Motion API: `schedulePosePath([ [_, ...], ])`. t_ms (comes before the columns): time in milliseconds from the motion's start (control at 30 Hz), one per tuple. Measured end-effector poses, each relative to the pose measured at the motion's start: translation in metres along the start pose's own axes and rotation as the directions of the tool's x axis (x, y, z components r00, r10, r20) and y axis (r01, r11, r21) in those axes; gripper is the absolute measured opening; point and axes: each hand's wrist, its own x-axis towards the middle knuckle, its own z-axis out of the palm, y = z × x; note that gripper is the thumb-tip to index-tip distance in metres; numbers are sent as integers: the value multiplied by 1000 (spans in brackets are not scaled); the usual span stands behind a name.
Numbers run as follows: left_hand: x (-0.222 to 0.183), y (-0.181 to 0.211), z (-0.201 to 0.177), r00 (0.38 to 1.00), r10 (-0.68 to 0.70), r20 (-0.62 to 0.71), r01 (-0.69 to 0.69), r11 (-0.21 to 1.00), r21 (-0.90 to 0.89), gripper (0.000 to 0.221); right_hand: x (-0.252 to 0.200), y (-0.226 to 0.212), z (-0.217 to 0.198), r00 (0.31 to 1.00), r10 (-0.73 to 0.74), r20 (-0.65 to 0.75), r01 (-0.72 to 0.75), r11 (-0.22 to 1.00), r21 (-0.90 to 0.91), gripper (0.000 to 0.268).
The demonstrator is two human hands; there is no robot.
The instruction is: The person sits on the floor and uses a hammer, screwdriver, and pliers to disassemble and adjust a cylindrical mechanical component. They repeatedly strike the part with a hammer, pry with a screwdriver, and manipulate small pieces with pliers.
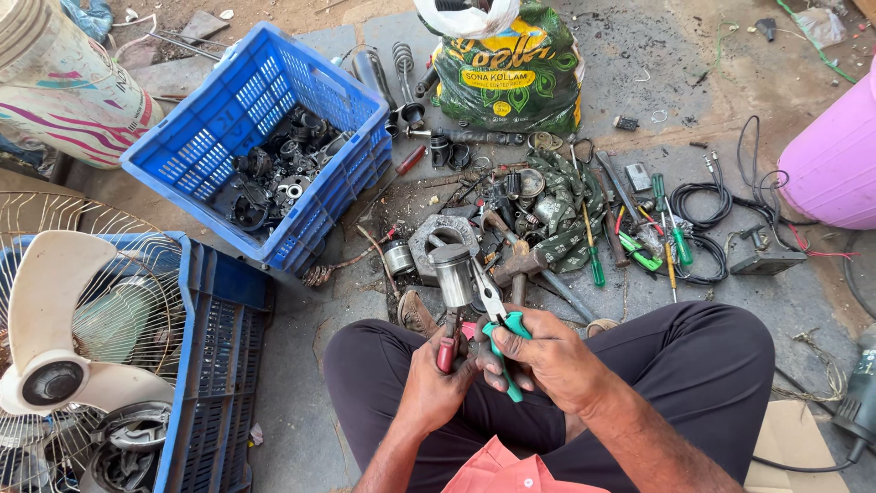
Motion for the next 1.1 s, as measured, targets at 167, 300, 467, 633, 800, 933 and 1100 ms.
schedulePosePath([
  [167,16,-15,27,996,1,86,38,892,-450,13,10,12,-10,980,-114,-162,86,982,-170,22],
  [300,29,-21,53,988,-86,129,139,863,-485,10,16,16,-25,939,-219,-264,150,955,-258,17],
  [467,43,-24,83,968,-192,161,247,831,-497,11,17,20,-46,798,-487,-355,104,692,-714,19],
  [633,55,-34,102,936,-271,226,350,800,-488,11,23,27,-56,707,-553,-441,-33,597,-802,23],
  [800,63,-51,118,928,-265,262,369,755,-542,10,31,36,-68,626,-648,-435,-103,484,-869,28],
  [933,74,-65,126,910,-286,300,410,724,-555,11,36,41,-79,604,-611,-511,-215,493,-843,38],
  [1100,79,-79,132,891,-323,318,450,720,-529,8,36,53,-96,641,-631,-437,-142,462,-876,29],
])
